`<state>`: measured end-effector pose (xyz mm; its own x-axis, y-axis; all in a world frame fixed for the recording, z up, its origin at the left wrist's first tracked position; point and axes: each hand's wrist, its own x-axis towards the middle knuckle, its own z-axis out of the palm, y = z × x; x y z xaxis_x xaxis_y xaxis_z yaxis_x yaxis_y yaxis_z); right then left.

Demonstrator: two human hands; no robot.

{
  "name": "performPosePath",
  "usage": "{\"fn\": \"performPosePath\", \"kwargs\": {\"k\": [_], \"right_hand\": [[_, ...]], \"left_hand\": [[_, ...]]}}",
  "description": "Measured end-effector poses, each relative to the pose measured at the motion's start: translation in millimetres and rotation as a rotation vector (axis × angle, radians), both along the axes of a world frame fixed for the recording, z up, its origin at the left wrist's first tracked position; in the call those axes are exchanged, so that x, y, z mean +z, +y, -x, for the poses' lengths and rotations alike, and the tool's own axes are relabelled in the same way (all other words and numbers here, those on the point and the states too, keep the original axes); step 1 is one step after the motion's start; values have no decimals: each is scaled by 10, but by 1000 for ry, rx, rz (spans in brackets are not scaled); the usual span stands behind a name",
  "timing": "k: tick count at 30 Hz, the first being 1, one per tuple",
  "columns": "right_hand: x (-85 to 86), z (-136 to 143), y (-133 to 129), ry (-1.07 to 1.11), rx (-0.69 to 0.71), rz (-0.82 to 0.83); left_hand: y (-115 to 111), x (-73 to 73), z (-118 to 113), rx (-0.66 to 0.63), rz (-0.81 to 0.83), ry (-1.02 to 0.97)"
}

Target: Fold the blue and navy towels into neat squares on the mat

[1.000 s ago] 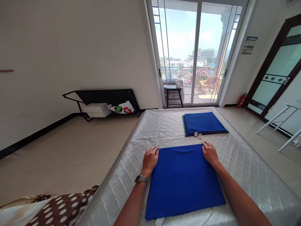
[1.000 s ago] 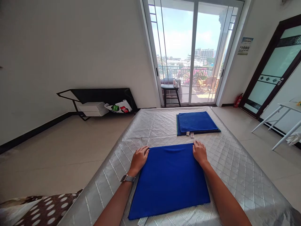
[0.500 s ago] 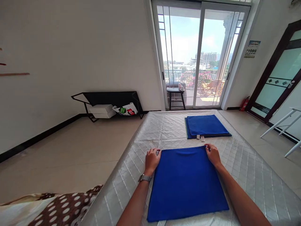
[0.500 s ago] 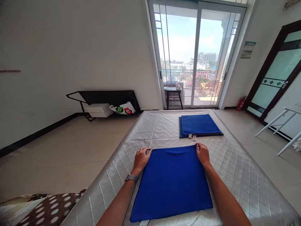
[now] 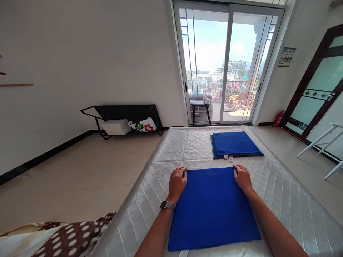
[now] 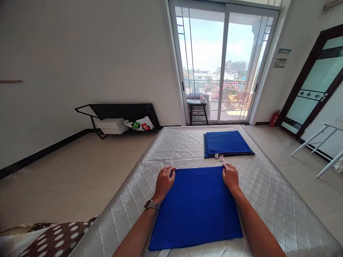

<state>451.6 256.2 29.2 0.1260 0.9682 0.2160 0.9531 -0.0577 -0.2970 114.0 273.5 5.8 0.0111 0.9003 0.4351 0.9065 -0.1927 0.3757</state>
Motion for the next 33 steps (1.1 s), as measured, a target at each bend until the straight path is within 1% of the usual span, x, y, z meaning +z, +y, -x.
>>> {"fn": "performPosePath", "kwargs": {"k": [2,3,5,7,9,16,22,25,27,29,30,31,33], "right_hand": [[-16,64,-46,-39,37,-3],[-32,100,-72,-56,67,14],[-73,169,-120,-81,133,86],[-113,220,-152,-98,181,162],[-137,244,-158,-111,201,199],[-131,195,-81,-119,209,212],[-110,143,-84,-106,183,220],[-66,156,-105,-94,173,223],[-38,173,-116,-85,168,232],[-24,187,-119,-72,168,240],[-25,191,-118,-63,169,239],[-32,192,-115,-54,170,234],[-60,186,-106,-42,170,216]], "left_hand": [[-35,-19,-102,-123,39,57],[-53,-38,-147,-161,74,93],[-80,-89,-208,-192,148,166],[-88,-145,-222,-189,200,212],[-78,-192,-200,-171,218,225],[-4,-261,-60,-86,230,219],[16,-318,9,-70,228,259],[24,-304,43,-62,240,305],[28,-247,21,-46,252,344],[22,-158,-113,-35,251,372],[13,-111,-240,-42,241,378],[0,-67,-410,-66,225,376],[-39,-11,-857,-163,189,355]]}}
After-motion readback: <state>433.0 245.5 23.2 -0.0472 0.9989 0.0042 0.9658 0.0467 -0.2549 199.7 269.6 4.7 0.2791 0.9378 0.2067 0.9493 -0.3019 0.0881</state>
